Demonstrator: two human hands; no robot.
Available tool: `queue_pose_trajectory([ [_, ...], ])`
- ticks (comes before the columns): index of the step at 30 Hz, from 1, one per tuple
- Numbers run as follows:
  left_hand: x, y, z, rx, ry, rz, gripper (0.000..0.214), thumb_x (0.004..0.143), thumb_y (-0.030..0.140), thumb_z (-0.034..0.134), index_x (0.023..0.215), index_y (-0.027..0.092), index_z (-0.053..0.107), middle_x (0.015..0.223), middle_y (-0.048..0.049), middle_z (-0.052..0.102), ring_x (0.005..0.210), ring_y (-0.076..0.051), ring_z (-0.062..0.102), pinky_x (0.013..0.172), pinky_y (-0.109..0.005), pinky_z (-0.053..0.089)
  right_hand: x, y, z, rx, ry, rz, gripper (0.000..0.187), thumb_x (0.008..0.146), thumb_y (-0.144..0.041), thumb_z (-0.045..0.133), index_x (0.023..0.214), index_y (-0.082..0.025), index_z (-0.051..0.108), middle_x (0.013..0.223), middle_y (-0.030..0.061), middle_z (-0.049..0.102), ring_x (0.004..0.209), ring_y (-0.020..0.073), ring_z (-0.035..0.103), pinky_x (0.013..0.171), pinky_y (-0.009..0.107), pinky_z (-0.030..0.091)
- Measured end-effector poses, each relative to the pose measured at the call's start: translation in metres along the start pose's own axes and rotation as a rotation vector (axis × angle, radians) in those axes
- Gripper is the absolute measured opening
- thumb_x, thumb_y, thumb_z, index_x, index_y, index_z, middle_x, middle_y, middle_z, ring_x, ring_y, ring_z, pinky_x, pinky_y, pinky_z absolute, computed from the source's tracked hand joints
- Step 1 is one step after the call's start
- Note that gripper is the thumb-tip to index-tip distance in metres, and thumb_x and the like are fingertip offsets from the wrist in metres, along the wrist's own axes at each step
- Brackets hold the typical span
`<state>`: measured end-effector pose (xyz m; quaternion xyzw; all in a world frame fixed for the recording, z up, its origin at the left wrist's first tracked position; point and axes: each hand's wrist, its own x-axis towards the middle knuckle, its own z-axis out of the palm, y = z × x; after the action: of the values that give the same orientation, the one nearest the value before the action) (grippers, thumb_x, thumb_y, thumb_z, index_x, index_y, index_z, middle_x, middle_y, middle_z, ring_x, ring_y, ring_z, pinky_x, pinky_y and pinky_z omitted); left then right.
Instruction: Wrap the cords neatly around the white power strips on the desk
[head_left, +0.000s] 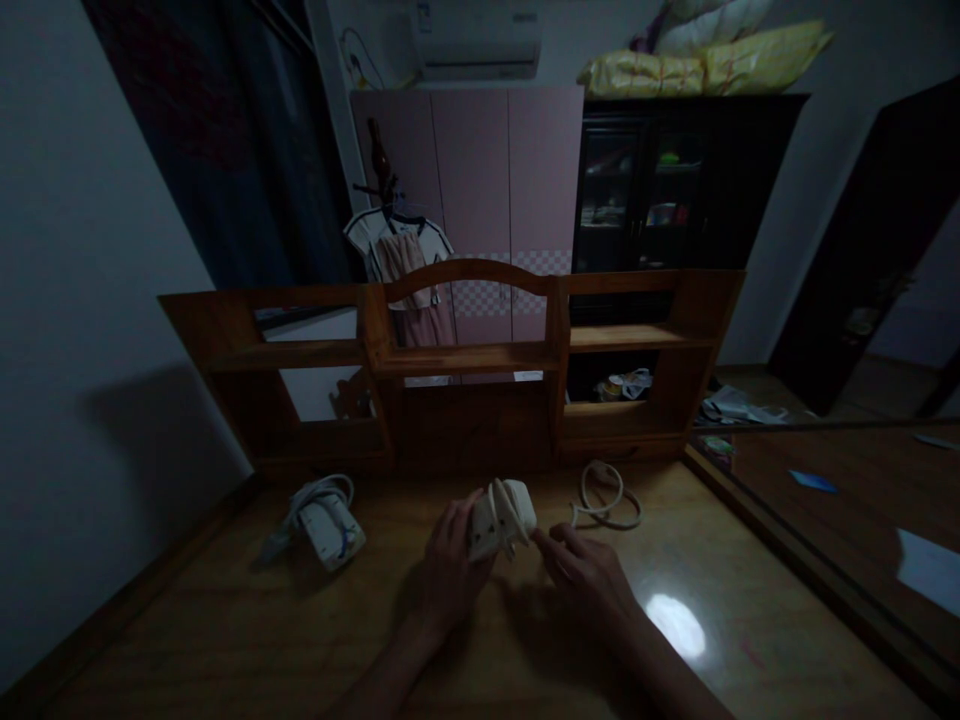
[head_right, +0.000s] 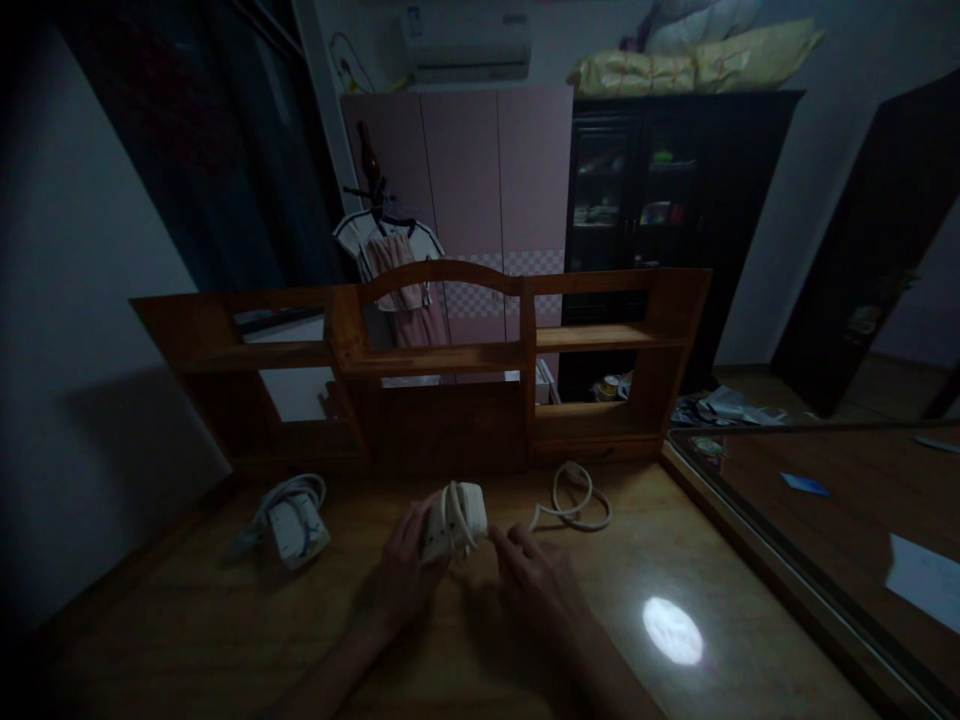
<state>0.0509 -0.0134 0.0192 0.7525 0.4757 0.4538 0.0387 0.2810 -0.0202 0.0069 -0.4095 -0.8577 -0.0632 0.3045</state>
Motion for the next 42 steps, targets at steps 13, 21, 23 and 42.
queue_pose_trajectory([
  [13,0.0,-0.004,0.005,0.046,-0.074,0.099,0.062,0.079,0.027,0.057,0.137,0.021,0.036,0.126,-0.0121,0.052,0.113,-0.026,0.051,0.098,-0.042,0.042,0.004,0.002,0.0,0.097,-0.07,0.167,0.019,0.089,-0.018,0.047,0.096,-0.023,0.064,0.082,0.0017,0.065,0.063,0.0132,0.06,0.059,0.023,0.036],
  [21,-0.003,-0.01,0.007,0.119,-0.17,0.174,0.067,0.076,0.023,0.056,0.139,0.022,0.034,0.121,-0.0121,0.053,0.109,-0.027,0.051,0.097,-0.044,0.04,0.002,0.003,-0.002,0.051,0.033,0.261,0.024,0.093,-0.02,0.039,0.102,-0.021,0.062,0.087,0.0032,0.069,0.065,0.0142,0.064,0.055,0.022,0.036],
  [23,-0.004,-0.01,0.006,0.133,-0.216,0.222,0.07,0.075,0.025,0.057,0.14,0.022,0.032,0.119,-0.0122,0.053,0.106,-0.028,0.052,0.095,-0.045,0.041,0.0,0.004,0.001,0.046,0.105,0.291,0.025,0.095,-0.022,0.037,0.105,-0.02,0.06,0.087,0.0045,0.069,0.064,0.0138,0.064,0.053,0.021,0.035],
  [42,0.002,-0.009,-0.002,0.014,-0.095,0.03,0.064,0.082,0.035,0.055,0.14,0.022,0.031,0.13,-0.0125,0.047,0.116,-0.027,0.049,0.097,-0.042,0.041,-0.003,0.014,0.001,0.128,0.315,0.469,0.022,0.098,-0.032,0.035,0.092,-0.018,0.051,0.064,-0.0008,0.055,0.049,0.0107,0.05,0.049,0.021,0.031],
])
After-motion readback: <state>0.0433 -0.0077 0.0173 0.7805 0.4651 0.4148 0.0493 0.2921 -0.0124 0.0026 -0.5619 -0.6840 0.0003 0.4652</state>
